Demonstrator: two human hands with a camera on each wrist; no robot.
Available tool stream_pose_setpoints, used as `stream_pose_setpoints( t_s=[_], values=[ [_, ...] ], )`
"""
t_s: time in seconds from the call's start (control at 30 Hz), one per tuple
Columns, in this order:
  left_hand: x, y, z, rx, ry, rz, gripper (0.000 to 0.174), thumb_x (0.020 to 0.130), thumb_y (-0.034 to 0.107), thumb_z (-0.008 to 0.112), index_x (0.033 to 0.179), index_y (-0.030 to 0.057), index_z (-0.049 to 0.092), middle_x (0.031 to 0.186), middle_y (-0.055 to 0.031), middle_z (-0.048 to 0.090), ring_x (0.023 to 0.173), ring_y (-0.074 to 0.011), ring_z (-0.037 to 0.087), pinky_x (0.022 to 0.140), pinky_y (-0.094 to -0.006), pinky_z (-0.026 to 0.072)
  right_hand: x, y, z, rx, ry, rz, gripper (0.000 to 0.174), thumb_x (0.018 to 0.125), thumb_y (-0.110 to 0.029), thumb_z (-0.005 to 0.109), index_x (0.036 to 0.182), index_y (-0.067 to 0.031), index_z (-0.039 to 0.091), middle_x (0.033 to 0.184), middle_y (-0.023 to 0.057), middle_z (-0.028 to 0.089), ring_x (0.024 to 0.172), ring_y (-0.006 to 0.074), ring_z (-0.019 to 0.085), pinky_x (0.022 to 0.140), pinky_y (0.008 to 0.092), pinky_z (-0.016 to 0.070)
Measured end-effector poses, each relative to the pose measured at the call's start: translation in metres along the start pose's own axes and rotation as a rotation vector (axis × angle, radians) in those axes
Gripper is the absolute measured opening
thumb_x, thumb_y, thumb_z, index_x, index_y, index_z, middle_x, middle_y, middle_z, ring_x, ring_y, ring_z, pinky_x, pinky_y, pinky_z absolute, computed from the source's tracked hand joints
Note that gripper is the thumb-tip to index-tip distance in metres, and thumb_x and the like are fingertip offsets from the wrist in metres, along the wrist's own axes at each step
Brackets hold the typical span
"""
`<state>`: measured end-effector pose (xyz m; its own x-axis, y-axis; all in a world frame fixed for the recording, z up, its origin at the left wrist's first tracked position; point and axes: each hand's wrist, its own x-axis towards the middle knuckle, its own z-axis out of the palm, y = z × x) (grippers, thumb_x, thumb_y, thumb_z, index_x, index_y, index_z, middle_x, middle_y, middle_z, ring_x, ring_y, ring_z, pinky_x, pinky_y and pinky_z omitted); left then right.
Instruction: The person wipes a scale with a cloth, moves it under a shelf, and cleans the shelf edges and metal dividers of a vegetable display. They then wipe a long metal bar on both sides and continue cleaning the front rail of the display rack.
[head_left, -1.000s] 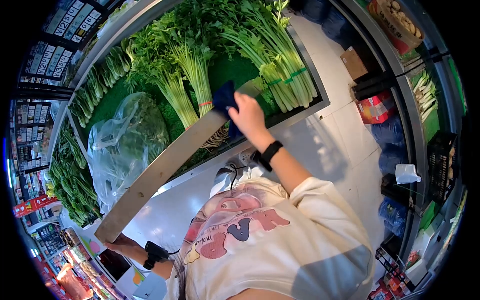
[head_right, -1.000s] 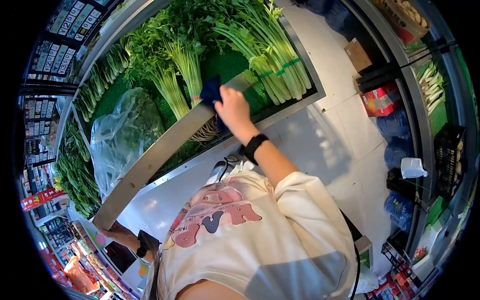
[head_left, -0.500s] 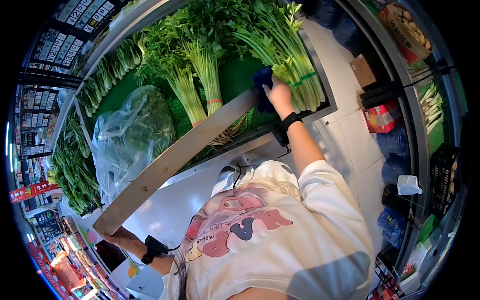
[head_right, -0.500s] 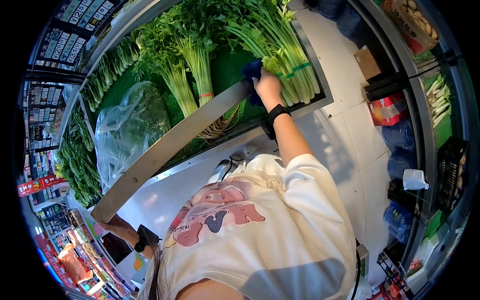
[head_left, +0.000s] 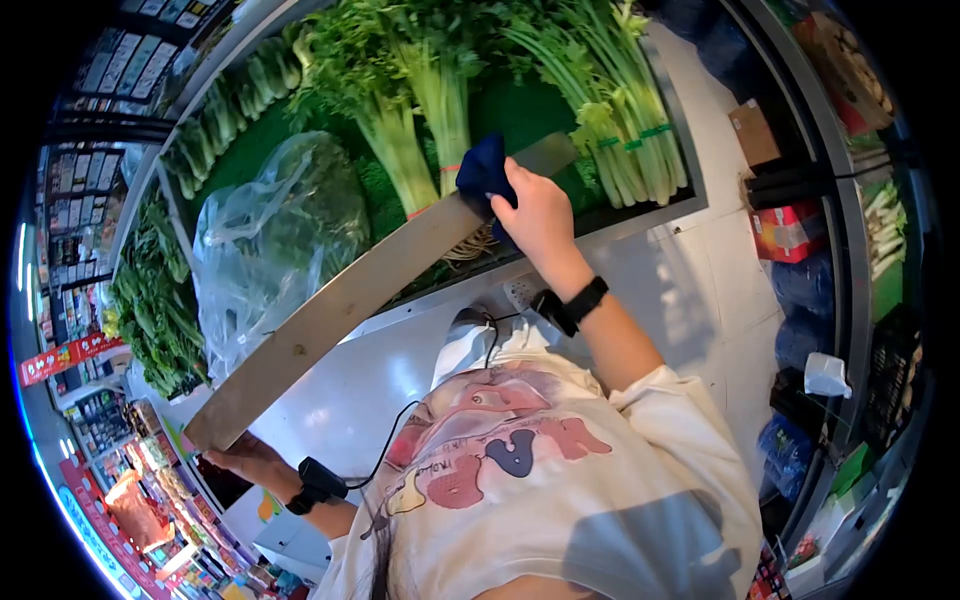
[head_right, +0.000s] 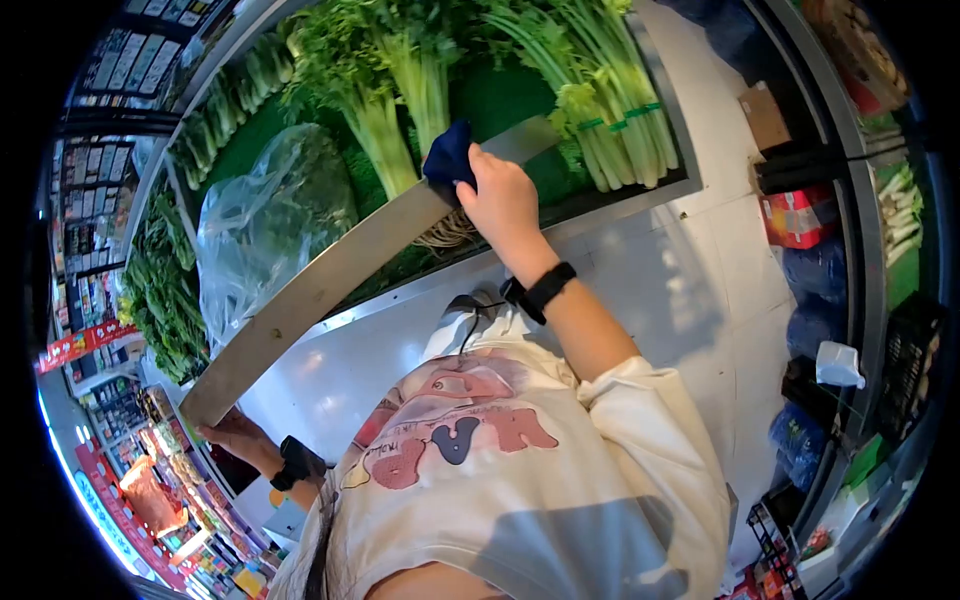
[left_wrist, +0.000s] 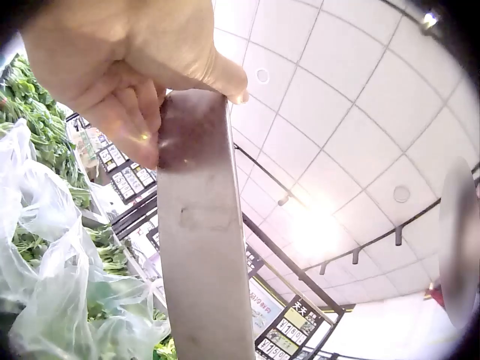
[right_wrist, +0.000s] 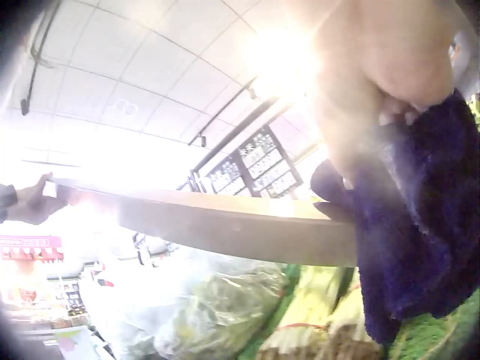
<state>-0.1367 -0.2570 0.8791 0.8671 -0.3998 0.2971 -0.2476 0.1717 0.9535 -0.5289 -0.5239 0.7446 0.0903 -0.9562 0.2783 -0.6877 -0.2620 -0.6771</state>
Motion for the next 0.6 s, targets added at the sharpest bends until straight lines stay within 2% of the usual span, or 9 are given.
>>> stream_pose_setpoints(
  t_s=[0.03,0.13,0.2,0.23,0.37,0.6],
  values=[
    [-0.006,0.005,0.013,-0.035,-0.003,-0.005,0.079,0.086,0.063,0.05,0.134,0.0016,0.04,0.13,-0.0136,0.051,0.119,-0.0235,0.05,0.102,-0.034,0.0404,-0.004,-0.016,-0.001,0.017,-0.015,-0.014,0.049,0.074,-0.018,0.068,0.117,0.0001,0.055,0.1,0.014,0.064,0.09,0.0325,0.061,0.078,0.0404,0.0492],
    [-0.003,-0.002,-0.003,0.028,-0.04,0.008,0.078,0.085,0.062,0.053,0.134,0.0025,0.04,0.13,-0.0122,0.051,0.118,-0.0209,0.051,0.1,-0.0327,0.0418,-0.016,-0.058,0.001,0.055,-0.028,-0.064,0.049,0.073,-0.018,0.069,0.117,-0.0002,0.055,0.1,0.0135,0.064,0.089,0.0322,0.061,0.077,0.0399,0.0494],
    [0.005,-0.015,-0.021,-0.069,-0.108,-0.016,0.077,0.085,0.061,0.055,0.133,0.0032,0.04,0.129,-0.0121,0.051,0.117,-0.0206,0.051,0.099,-0.0329,0.0424,-0.022,-0.079,0.003,0.05,-0.029,-0.077,0.049,0.073,-0.017,0.069,0.117,-0.0007,0.055,0.099,0.0137,0.064,0.088,0.0324,0.061,0.076,0.04,0.0495],
    [0.0,-0.009,-0.011,-0.062,-0.119,0.03,0.076,0.085,0.059,0.056,0.133,0.003,0.04,0.128,-0.0115,0.052,0.116,-0.0202,0.052,0.098,-0.033,0.0433,-0.025,-0.087,0.002,0.039,-0.035,-0.074,0.049,0.072,-0.017,0.069,0.117,-0.0009,0.055,0.099,0.0139,0.064,0.087,0.0325,0.061,0.075,0.0402,0.0495],
    [-0.007,-0.01,-0.009,-0.085,-0.158,-0.003,0.079,0.081,0.06,0.06,0.132,0.0028,0.042,0.126,-0.0101,0.053,0.114,-0.0185,0.054,0.096,-0.0324,0.045,-0.035,-0.116,0.007,-0.004,-0.03,-0.077,0.048,0.073,-0.018,0.069,0.117,-0.0014,0.056,0.096,0.0148,0.064,0.086,0.0333,0.061,0.074,0.0413,0.0492],
    [0.002,-0.027,-0.04,-0.175,-0.336,-0.174,0.084,0.074,0.056,0.069,0.131,0.0007,0.042,0.123,-0.01,0.055,0.11,-0.0205,0.057,0.093,-0.0337,0.0486,-0.069,-0.191,0.021,-0.019,-0.053,-0.096,0.051,0.073,-0.019,0.071,0.118,-0.0011,0.056,0.098,0.0146,0.065,0.086,0.0332,0.061,0.073,0.0407,0.0496]
  ],
)
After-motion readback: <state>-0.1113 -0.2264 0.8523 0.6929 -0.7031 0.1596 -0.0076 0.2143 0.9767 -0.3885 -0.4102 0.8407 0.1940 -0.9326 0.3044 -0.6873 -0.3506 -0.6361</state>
